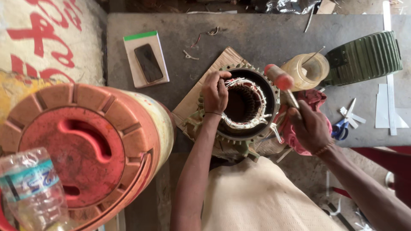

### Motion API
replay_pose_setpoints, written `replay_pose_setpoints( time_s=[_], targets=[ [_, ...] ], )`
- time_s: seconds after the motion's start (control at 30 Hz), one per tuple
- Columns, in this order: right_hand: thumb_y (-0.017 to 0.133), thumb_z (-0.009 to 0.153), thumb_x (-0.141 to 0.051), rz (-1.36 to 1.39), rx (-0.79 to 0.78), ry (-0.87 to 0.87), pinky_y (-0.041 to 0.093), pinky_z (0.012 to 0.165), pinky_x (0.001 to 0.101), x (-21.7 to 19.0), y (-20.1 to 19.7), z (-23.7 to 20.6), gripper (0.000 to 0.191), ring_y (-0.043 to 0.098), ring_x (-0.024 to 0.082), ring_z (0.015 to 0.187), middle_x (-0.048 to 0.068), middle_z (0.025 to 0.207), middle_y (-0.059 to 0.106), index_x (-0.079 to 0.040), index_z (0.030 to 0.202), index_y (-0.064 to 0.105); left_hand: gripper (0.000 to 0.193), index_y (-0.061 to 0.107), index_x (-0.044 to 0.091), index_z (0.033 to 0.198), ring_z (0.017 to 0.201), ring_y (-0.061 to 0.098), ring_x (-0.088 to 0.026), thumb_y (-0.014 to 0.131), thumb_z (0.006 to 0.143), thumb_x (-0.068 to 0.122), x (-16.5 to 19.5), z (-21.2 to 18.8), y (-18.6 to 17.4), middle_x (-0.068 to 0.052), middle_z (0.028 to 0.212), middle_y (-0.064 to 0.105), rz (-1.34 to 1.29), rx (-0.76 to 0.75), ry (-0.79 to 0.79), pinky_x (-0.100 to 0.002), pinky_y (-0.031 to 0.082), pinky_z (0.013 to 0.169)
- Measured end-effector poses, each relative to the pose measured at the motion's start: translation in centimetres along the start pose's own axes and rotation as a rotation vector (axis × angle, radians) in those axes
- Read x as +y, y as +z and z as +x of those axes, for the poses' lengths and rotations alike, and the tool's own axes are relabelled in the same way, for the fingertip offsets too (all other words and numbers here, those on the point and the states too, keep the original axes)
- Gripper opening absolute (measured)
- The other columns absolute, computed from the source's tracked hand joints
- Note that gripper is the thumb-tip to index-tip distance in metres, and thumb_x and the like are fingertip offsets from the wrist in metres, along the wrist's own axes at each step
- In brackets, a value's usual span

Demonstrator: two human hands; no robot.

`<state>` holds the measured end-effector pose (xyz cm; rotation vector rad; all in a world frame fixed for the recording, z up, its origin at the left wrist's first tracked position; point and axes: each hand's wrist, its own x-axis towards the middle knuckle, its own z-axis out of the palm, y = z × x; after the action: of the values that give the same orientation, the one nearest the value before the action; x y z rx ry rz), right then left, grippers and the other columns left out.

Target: The person works on a motor stator, using a wooden stick to push and arrange copper windings inside the slots. They then use a hammer to tap the windings into place and trim excess wire with scissors.

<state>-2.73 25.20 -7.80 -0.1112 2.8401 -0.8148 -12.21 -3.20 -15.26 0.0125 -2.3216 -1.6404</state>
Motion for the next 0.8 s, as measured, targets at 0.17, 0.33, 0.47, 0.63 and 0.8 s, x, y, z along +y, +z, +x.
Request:
replay_pose_setpoints(
  time_s=[0.17, 0.33, 0.47, 0.63, 0.8],
  targets=[
    [0.038, 0.116, -0.023, -0.025, 0.046, -0.613, 0.044, 0.031, 0.0235, -1.8, -1.0, -0.7, 0.033, 0.052, 0.006, 0.041, 0.0, 0.065, 0.058, -0.005, 0.096, 0.057, 0.023, 0.061, 0.013, 0.114, 0.11, 0.068, -0.026, 0.05, 0.096, 0.004, 0.3, -0.3, 0.5, -0.006, 0.107, 0.068, 0.384, 0.262, 0.118, -0.047, 0.045, 0.098],
    [0.044, 0.109, -0.036, -0.464, -0.34, -0.327, 0.044, 0.032, 0.0307, -4.8, -1.2, 1.5, 0.028, 0.053, 0.011, 0.039, 0.001, 0.058, 0.057, -0.011, 0.112, 0.057, 0.027, 0.058, 0.014, 0.119, 0.106, 0.068, -0.026, 0.054, 0.095, 0.002, -0.7, -0.4, 1.1, -0.005, 0.111, 0.069, 0.561, 0.19, -0.074, -0.047, 0.046, 0.092],
    [0.045, 0.11, -0.039, -0.696, -0.63, 0.041, 0.038, 0.033, 0.0305, -4.3, 0.1, 1.1, 0.03, 0.044, 0.012, 0.038, -0.001, 0.055, 0.057, -0.014, 0.105, 0.06, 0.026, 0.06, 0.013, 0.118, 0.108, 0.07, -0.027, 0.052, 0.097, -0.001, -2.3, -0.8, 1.7, -0.008, 0.115, 0.072, 0.404, 0.22, -0.132, -0.046, 0.05, 0.091],
    [0.055, 0.109, -0.03, -0.277, -0.263, -0.804, 0.04, 0.031, 0.0251, -2.7, 2.4, -3.3, 0.023, 0.047, 0.009, 0.042, -0.002, 0.06, 0.054, -0.015, 0.091, 0.059, 0.028, 0.067, 0.011, 0.106, 0.104, 0.078, -0.019, 0.041, 0.099, 0.001, -4.6, 0.6, 1.7, -0.007, 0.11, 0.078, 0.061, 0.256, -0.308, -0.035, 0.064, 0.096],
    [0.058, 0.11, -0.034, -0.075, -0.164, -1.363, 0.048, 0.046, 0.0247, -7.2, 1.7, -4.0, 0.026, 0.054, 0.009, 0.056, -0.003, 0.069, 0.058, -0.015, 0.093, 0.059, 0.023, 0.066, 0.003, 0.107, 0.112, 0.074, -0.028, 0.044, 0.103, 0.008, -5.9, 0.1, -1.4, -0.019, 0.115, 0.074, -0.314, 0.359, -0.359, -0.042, 0.06, 0.103]
  ],
)
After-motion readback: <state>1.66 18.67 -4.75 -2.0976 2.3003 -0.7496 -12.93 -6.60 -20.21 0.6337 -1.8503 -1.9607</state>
